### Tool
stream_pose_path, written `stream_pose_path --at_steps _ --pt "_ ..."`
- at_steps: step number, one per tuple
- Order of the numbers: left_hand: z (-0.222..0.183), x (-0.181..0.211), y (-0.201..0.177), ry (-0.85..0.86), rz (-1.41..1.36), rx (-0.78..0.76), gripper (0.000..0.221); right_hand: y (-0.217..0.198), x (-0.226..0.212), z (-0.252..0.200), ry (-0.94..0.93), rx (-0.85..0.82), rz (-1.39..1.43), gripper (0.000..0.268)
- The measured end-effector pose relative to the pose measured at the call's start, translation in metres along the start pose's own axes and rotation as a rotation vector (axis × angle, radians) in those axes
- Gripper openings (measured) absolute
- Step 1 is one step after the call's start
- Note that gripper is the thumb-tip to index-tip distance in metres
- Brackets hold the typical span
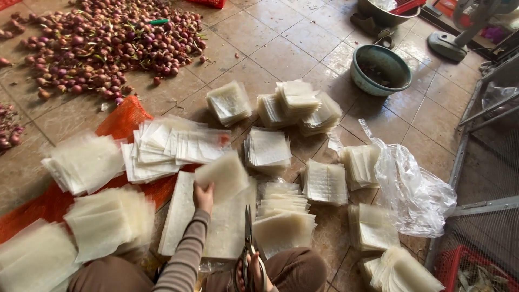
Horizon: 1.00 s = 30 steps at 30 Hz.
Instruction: Cutting stacks of thin translucent sheets into smaller rectangular pieces using scissors while sitting on the floor.
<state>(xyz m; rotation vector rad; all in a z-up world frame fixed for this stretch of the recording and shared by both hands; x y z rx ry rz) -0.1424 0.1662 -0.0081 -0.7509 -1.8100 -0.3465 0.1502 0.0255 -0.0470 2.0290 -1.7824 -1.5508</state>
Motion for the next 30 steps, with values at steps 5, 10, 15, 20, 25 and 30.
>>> stream_pose_path --at_steps 5,10,15,20,25,30 --pt "0.092 0.031 0.153 0.142 -0.091 -0.226 0.061 -0.051 -0.009 0.021 -0.309 -0.085 0.037 0.093" --pt "0.146 0.014 0.273 -0.033 0.363 -0.296 0.067 -0.093 -0.042 0.056 -0.301 -0.115 0.109 0.091" --pt "0.145 0.02 0.283 0.074 0.834 -0.018 0.036 -0.123 -0.041 0.051 -0.26 -0.141 0.273 0.09" --pt "0.137 0.024 0.245 0.009 0.845 -0.159 0.081 -0.108 0.011 0.029 -0.182 -0.179 0.449 0.09" --pt "0.094 0.006 0.093 0.259 0.59 -0.228 0.049 -0.044 -0.016 -0.006 -0.067 -0.092 0.384 0.08" --pt "0.059 -0.129 0.024 -0.18 0.653 -0.256 0.068 -0.003 -0.033 -0.014 0.033 0.041 -0.155 0.068"
Point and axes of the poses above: each hand's wrist, its own z-axis towards the middle knuckle, its own y-axis out of the palm, x = y × z, the point moved 10 cm from there along z, towards the middle knuckle, and after that the axes turned 7 degrees about -y, right-handed, at the moved point
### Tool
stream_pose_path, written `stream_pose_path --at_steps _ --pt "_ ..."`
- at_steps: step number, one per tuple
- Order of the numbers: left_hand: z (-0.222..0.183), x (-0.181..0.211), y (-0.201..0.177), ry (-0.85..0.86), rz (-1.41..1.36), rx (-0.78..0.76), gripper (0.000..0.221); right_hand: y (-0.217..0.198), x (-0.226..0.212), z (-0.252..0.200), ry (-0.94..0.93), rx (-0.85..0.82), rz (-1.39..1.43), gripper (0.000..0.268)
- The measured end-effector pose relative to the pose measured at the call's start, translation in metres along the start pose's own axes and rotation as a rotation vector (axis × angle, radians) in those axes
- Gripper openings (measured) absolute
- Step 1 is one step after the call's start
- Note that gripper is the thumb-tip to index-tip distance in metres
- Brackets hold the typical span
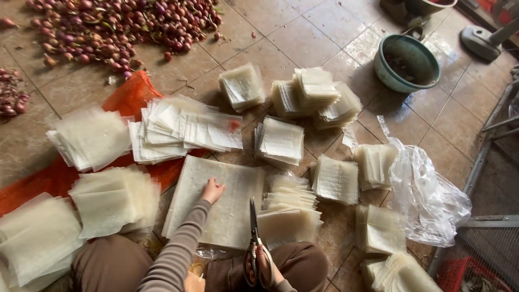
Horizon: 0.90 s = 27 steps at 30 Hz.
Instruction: Cutting stacks of thin translucent sheets into smaller rectangular pieces using scissors while sitting on the floor.
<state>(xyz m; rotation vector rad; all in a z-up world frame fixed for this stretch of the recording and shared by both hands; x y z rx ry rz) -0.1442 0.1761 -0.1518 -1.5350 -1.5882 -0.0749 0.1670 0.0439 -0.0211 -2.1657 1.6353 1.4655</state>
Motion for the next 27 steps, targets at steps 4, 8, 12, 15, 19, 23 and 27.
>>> stream_pose_path --at_steps 4,8,12,15,19,23,27 --pt "0.004 0.028 0.03 -0.093 -0.441 -0.073 0.041 -0.024 0.015 -0.002 0.066 0.233 -0.244 0.057" --pt "-0.007 0.067 0.016 -0.101 -0.343 0.077 0.034 -0.068 -0.053 -0.023 -0.238 0.52 -0.442 0.028" --pt "-0.044 0.087 -0.021 0.046 -0.592 0.138 0.037 -0.119 -0.121 -0.036 -0.141 0.873 -1.103 0.078" --pt "-0.096 0.108 -0.056 0.369 -0.682 0.185 0.033 -0.176 -0.13 0.012 -0.261 1.011 -1.259 0.066" --pt "-0.195 0.143 -0.112 0.589 -0.7 0.157 0.028 -0.251 -0.095 0.075 0.08 0.965 -1.151 0.091" --pt "-0.265 0.165 -0.145 0.769 -0.718 0.013 0.031 -0.263 -0.094 0.067 0.225 1.008 -1.138 0.093" --pt "-0.291 0.172 -0.158 0.886 -0.663 -0.032 0.033 -0.22 -0.142 0.033 0.02 1.084 -1.279 0.099"
Point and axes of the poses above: each hand's wrist, its own z-axis towards the middle knuckle, its own y-axis out of the palm, x = y × z, the point moved 10 cm from there along z, towards the middle knuckle, and after that the axes turned 7 degrees about -y, right-handed, at the moved point
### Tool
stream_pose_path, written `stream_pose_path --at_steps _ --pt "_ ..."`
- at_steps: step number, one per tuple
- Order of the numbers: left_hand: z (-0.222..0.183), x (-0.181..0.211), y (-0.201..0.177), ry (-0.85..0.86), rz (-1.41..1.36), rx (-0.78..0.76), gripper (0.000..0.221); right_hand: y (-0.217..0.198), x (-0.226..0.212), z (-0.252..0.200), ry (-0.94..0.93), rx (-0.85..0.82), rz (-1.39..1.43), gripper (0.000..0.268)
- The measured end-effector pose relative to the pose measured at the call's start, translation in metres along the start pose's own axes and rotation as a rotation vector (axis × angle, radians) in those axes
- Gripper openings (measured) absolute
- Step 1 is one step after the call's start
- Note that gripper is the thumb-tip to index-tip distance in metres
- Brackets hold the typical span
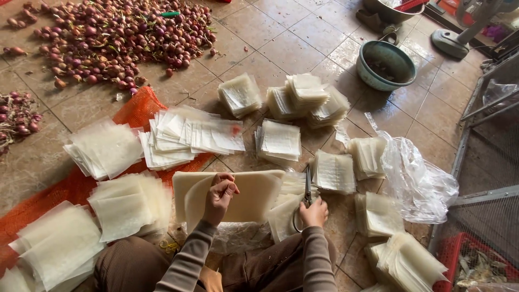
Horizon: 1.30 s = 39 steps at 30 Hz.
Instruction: Cutting stacks of thin translucent sheets into smaller rectangular pieces using scissors while sitting on the floor.
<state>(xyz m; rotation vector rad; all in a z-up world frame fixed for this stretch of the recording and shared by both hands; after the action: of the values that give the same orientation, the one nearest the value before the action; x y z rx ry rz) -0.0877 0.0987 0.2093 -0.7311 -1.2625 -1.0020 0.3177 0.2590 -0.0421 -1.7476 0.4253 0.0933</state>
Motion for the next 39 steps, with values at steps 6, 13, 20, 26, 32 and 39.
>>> stream_pose_path --at_steps 6,13,20,26,32,39 --pt "-0.018 -0.015 0.009 0.064 0.101 -0.071 0.025 -0.227 -0.331 -0.237 -1.406 0.241 0.501 0.059" --pt "-0.033 -0.042 -0.05 0.107 0.329 0.306 0.021 -0.045 -0.363 -0.175 -1.31 -0.147 -0.242 0.034" --pt "-0.018 -0.013 -0.103 -0.001 0.393 0.74 0.02 -0.071 -0.364 -0.223 -1.388 0.314 -0.286 0.025" --pt "-0.001 -0.025 -0.06 0.068 0.524 0.473 0.014 -0.037 -0.355 -0.209 -1.355 0.615 -0.583 0.048" --pt "0.0 -0.003 -0.015 0.062 0.647 0.119 0.025 -0.05 -0.347 -0.166 -1.091 -0.146 -0.06 0.053" --pt "0.013 -0.011 -0.015 -0.037 0.774 0.129 0.059 0.014 -0.345 -0.135 -1.073 -0.542 0.52 0.023"
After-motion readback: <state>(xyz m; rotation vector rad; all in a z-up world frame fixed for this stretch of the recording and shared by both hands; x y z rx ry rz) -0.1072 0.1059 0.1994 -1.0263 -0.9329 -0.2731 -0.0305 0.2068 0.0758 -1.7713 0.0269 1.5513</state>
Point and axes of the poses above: each hand's wrist, its own z-axis towards the middle knuckle, its own y-axis out of the palm, x = y × z, the point moved 10 cm from there along z, towards the middle knuckle, and after that the axes turned 7 degrees about -y, right-handed, at the moved point
